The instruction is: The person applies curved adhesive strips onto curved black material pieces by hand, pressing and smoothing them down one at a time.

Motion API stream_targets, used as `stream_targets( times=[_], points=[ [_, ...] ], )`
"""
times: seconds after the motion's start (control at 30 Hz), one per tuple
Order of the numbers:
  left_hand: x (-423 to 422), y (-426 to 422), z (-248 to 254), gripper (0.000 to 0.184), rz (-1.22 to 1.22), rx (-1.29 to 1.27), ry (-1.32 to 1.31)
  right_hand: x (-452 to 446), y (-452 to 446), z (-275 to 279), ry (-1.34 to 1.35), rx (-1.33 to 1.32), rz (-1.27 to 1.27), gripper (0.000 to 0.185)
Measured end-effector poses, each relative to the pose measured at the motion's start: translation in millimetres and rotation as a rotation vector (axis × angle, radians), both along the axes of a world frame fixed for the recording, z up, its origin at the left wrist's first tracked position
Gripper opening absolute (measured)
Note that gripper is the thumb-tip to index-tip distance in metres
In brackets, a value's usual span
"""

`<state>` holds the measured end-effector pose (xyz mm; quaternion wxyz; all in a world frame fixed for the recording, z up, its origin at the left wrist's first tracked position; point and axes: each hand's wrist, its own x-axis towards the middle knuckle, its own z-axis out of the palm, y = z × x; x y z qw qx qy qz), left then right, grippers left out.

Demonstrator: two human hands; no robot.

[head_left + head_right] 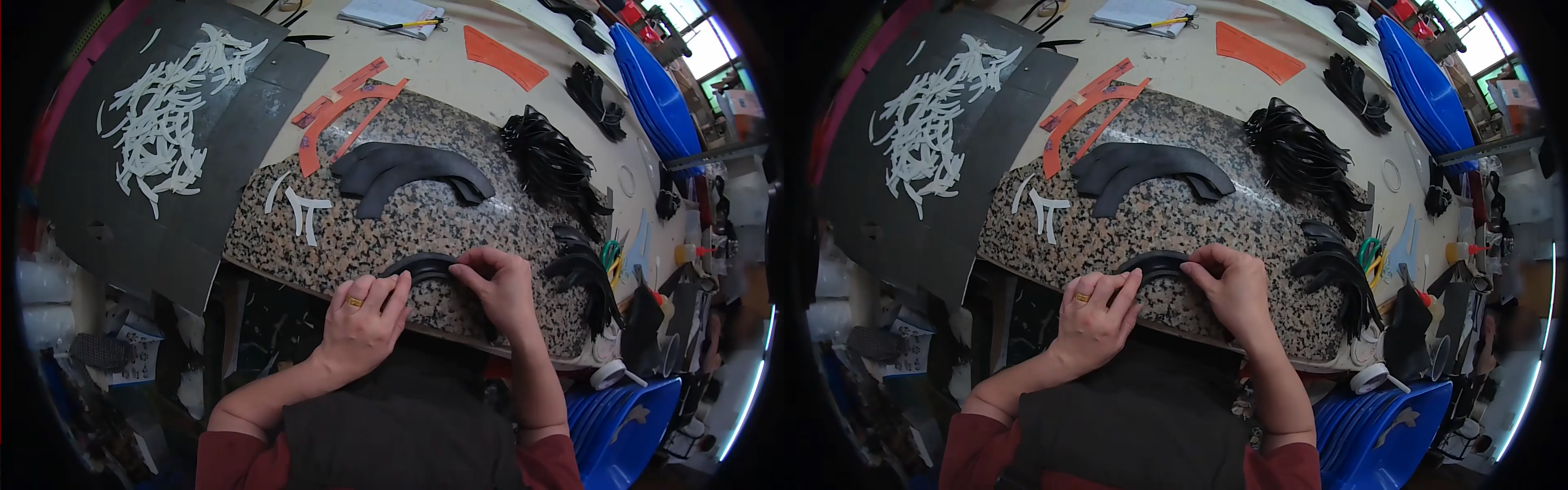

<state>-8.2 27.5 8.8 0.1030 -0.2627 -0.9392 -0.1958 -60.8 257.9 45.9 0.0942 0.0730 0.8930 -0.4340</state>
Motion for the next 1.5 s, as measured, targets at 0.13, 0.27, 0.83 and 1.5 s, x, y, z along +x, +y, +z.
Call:
stream_targets(
  times=[0.13, 0.27, 0.83, 1.5],
  points=[
    [-16.5, 10.6, 3.9, 0.063, -0.181, 0.123, -0.041, 2.6, -1.0, -8.2, 0.134, 0.081, 0.045, 0.018],
    [-12.9, 15.1, -1.2, 0.065, -0.177, 0.045, -0.103, 17.0, 14.7, 2.2, 0.141, 0.241, 0.102, 0.020],
    [-18.6, 49.8, 7.3, 0.073, -0.101, -0.155, -0.056, 36.2, 48.9, -7.7, -0.047, 0.074, -0.167, 0.022],
    [-31.0, 72.0, -6.2, 0.074, -0.383, -0.059, -0.021, 70.2, 74.9, -5.2, -0.318, -0.299, -0.311, 0.021]
  ],
)
